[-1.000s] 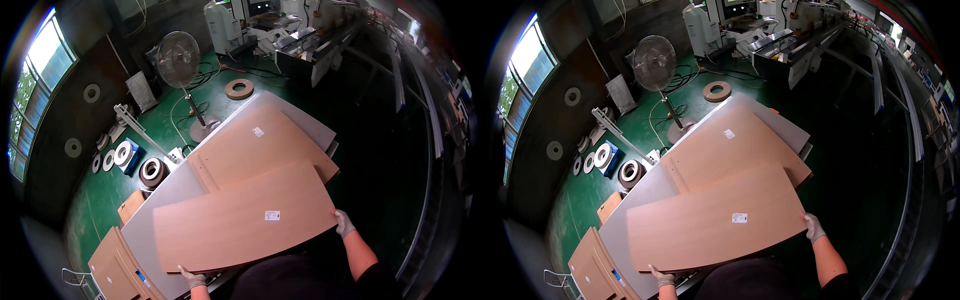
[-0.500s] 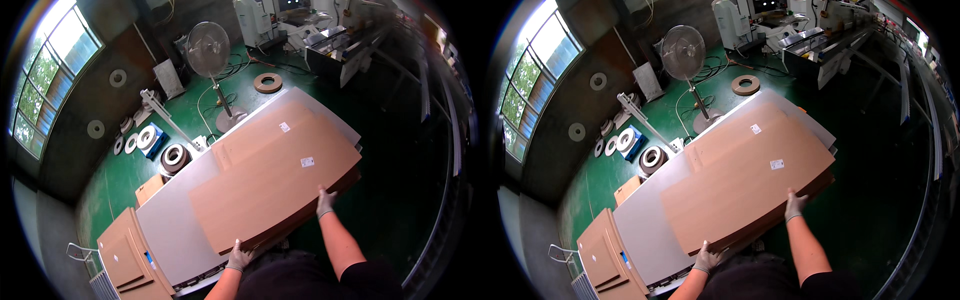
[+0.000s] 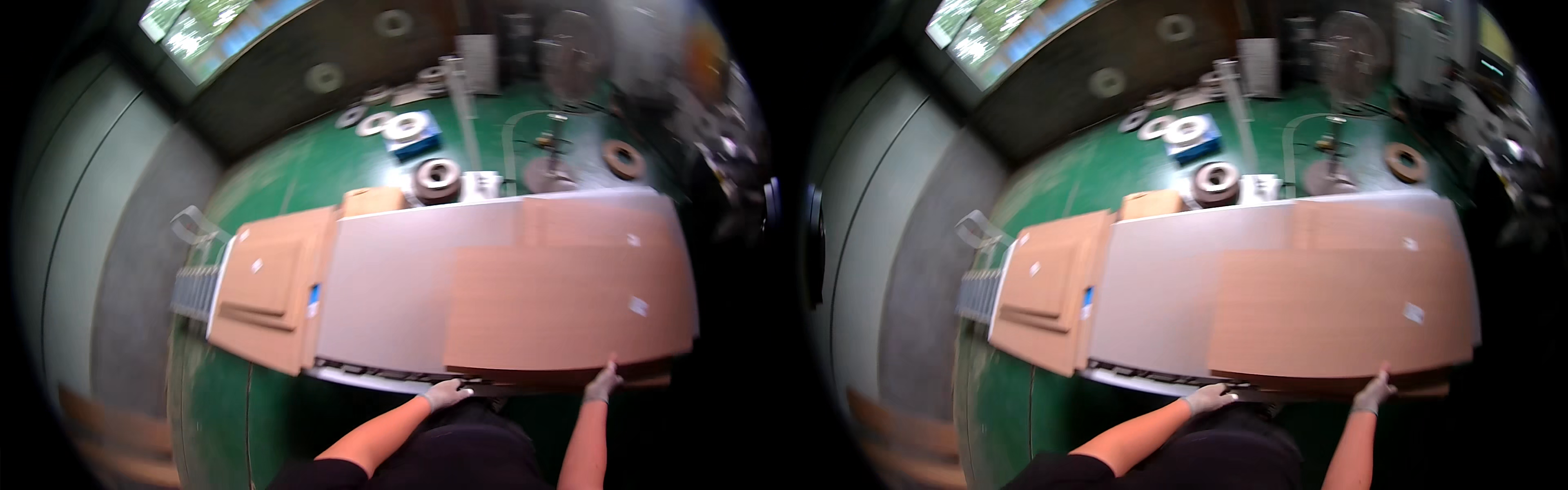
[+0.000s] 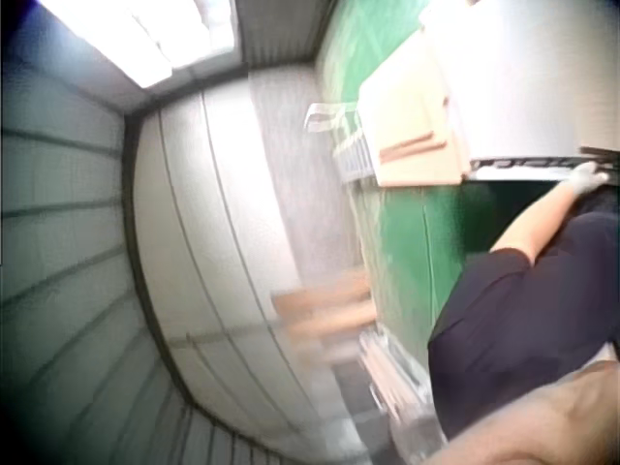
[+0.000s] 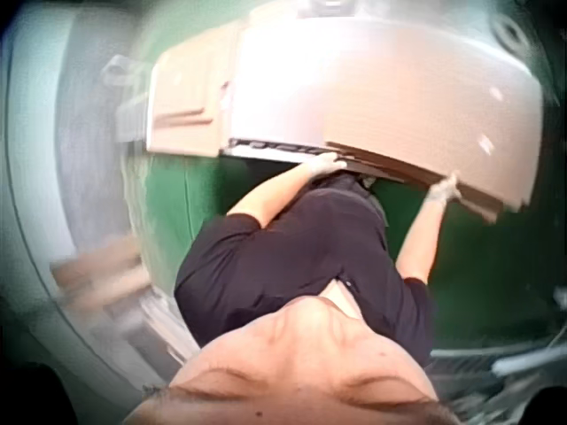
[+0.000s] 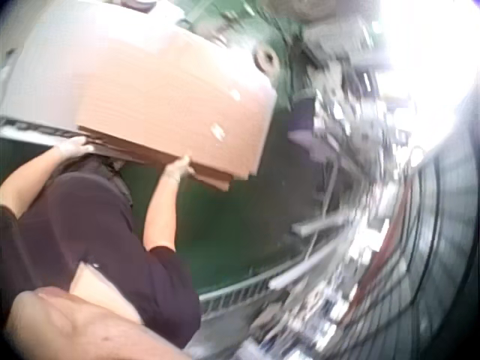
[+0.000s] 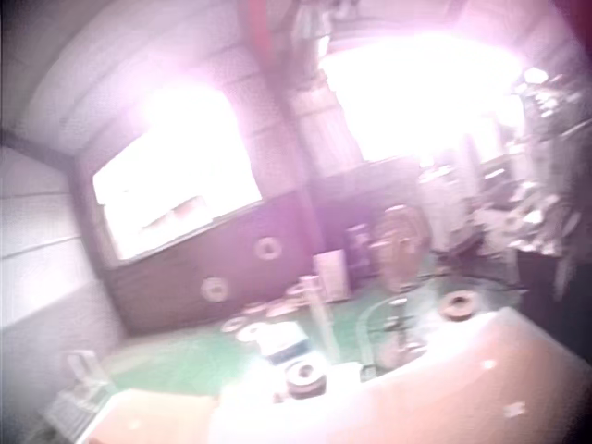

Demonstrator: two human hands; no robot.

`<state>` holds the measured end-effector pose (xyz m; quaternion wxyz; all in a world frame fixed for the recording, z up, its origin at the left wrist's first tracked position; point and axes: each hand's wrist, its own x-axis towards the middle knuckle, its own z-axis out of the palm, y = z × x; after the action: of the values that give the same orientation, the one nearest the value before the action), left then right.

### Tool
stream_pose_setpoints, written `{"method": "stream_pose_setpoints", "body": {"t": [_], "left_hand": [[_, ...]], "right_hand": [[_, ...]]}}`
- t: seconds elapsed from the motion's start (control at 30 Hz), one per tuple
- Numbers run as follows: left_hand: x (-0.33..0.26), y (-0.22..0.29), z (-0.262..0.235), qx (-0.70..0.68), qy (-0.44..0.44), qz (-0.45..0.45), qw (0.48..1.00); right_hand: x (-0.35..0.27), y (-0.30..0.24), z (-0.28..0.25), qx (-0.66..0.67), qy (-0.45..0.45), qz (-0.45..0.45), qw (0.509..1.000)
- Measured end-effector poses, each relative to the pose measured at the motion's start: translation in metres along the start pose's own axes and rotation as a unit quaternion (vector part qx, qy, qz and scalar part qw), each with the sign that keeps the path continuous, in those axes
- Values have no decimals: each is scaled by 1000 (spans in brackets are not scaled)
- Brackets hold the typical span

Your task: The person repeatedly picks up large flat boards from a stack, carries them to a machine, and places them onto a conveyor. The person then returns to the stack to repeat the process. The boards are handled one at a time and stacked on the machine's input area.

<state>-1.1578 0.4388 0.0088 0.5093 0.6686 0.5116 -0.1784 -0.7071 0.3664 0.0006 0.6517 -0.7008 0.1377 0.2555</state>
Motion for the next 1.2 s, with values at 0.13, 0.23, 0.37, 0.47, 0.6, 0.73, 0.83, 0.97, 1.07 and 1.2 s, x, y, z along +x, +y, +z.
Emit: {"method": "stream_pose_setpoints", "body": {"t": [0.13, 0.23, 0.37, 0.47, 0.6, 0.73, 0.83, 0.97, 1.07, 1.2], "left_hand": [[-41, -55, -16, 19, 35, -70, 997], [-64, -104, -28, -88, 108, -96, 986], [-98, -185, -41, -151, 242, -132, 949], [-128, -248, -54, -215, 315, -207, 901], [-161, -325, -68, -279, 464, -283, 792], [-182, -394, -80, -356, 568, -345, 657], [-178, -459, -85, -372, 604, -422, 564], [-152, -552, -104, -620, 633, -178, 429], [-138, -566, -121, -684, 566, -224, 402], [-157, -536, -132, -762, 481, -228, 368]], "right_hand": [[-5, 10, -13, -73, 16, -27, 997], [14, 16, -24, -142, 33, -35, 989], [19, 23, -19, -487, 143, -314, 802], [-15, 31, 0, -572, -65, -374, 727], [-102, 76, 39, -694, -77, -392, 599], [-167, 97, 53, -676, -125, -391, 612], [-201, 106, 48, -645, -188, -397, 625], [-214, 119, 23, -625, -235, -408, 622], [-205, 137, -9, -588, -294, -272, 702], [-212, 182, -57, -605, -289, -93, 736]]}}
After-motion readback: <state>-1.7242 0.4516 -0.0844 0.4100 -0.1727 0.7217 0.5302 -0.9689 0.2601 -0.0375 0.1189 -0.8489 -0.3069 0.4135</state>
